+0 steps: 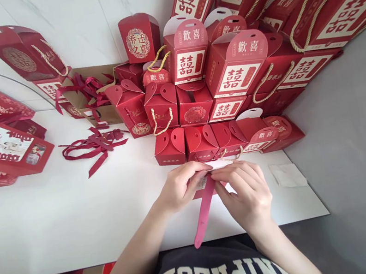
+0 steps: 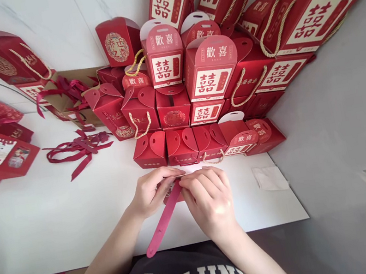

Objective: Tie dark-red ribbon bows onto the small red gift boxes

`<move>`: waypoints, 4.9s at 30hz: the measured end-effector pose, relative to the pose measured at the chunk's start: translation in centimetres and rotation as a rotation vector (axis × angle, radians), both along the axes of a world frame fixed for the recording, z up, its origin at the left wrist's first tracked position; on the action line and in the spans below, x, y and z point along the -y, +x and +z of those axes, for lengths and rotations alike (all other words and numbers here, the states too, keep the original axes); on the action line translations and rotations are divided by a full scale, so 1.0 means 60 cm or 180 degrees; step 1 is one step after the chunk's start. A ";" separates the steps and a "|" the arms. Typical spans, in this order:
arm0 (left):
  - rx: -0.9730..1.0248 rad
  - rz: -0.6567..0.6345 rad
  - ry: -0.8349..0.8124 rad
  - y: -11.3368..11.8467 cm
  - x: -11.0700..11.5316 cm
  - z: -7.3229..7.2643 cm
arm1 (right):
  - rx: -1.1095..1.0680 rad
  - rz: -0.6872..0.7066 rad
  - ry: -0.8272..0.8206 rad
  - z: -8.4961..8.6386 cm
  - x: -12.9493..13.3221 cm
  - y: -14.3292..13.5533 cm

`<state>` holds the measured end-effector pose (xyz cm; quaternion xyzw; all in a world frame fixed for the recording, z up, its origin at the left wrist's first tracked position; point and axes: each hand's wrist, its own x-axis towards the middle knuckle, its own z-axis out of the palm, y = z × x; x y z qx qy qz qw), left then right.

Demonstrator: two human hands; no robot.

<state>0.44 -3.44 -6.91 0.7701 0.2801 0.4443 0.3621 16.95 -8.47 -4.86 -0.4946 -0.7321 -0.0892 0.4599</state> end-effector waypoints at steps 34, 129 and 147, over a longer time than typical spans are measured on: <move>-0.0021 0.0167 0.0384 0.004 0.002 -0.005 | -0.0583 0.1052 -0.0168 -0.019 -0.026 0.047; 0.1089 -0.1452 -0.1901 -0.038 -0.058 -0.029 | -0.1631 0.1523 -0.0685 -0.012 -0.077 0.053; 0.1153 -0.1125 -0.1873 -0.046 -0.062 -0.048 | -0.2975 0.1714 -0.2467 -0.005 -0.046 0.002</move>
